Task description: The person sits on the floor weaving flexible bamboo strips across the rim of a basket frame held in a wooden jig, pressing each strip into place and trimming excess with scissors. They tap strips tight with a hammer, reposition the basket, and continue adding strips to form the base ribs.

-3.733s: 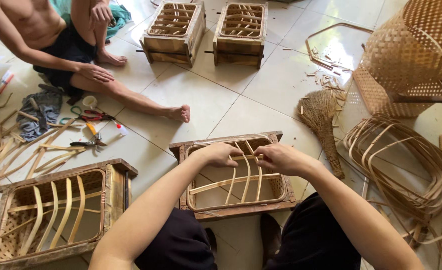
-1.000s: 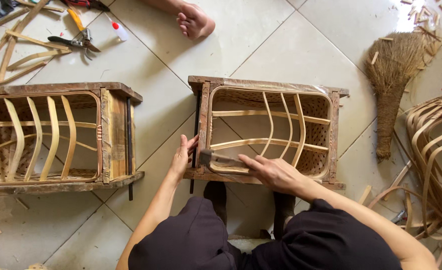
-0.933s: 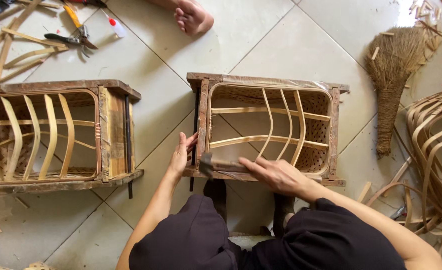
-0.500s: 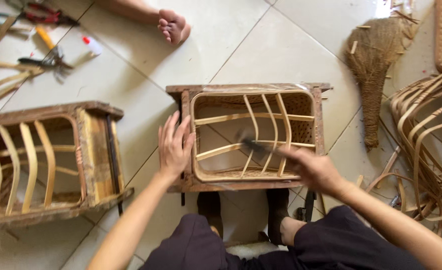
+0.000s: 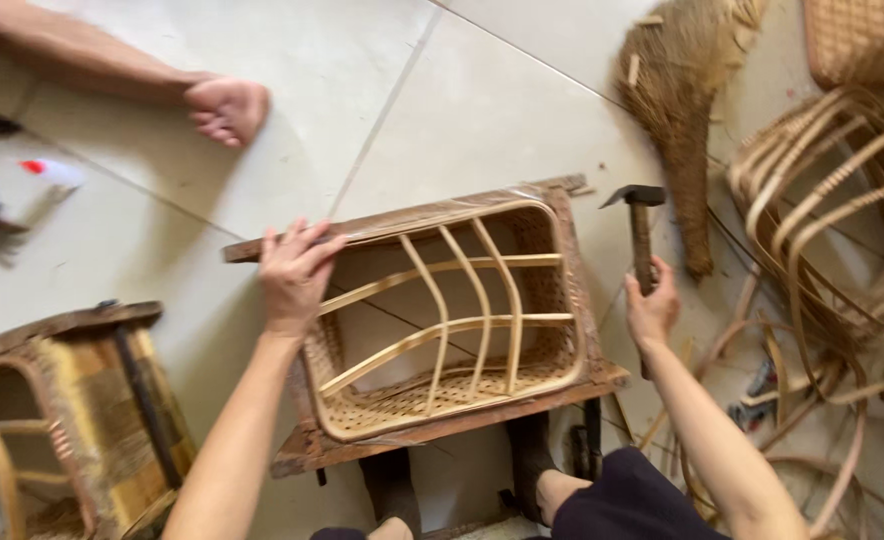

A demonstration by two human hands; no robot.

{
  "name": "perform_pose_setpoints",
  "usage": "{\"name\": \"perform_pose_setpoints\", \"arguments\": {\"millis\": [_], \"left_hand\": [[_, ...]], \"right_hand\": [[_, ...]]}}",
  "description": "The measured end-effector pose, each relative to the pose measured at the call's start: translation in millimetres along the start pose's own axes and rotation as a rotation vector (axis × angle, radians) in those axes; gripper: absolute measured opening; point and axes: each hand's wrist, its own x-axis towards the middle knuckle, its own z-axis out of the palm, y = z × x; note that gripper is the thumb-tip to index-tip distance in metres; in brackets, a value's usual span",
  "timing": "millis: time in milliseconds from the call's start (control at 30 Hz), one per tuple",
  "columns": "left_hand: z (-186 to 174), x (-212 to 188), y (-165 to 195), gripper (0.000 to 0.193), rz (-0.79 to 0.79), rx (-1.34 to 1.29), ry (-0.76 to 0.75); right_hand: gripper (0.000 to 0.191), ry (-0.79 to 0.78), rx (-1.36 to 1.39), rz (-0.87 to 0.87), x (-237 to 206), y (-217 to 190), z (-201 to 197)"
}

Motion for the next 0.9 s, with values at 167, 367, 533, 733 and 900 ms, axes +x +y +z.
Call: {"name": "perform_pose_setpoints", "arguments": {"millis": [167,367,533,733,900], "left_hand": [[-5,-11,3,0.026,0.014,-0.011,-0.012],[-8,-24,8,0.010,-0.004,-0.023,-0.012],[-9,-31,8,0.012,-0.013,0.010,-0.034],[-15,-35,14,0.019,-0.032,-0.052,-0.052],[-16,-36,20,0.020,-0.010,-0.060,-0.057]], "right_hand": [[0.052,0.103,-0.046,-0.044,-7,37,8],[0.054,0.090,-0.051,-0.130,-13,56,-1],[0.042,0.012,-0.102,-0.238,-35,68,-15],[0.029,0.151,-0.133,-0.174,-47,125,-82],[0.037,-0.173,-0.184,0.251,-53,170,-109]]}}
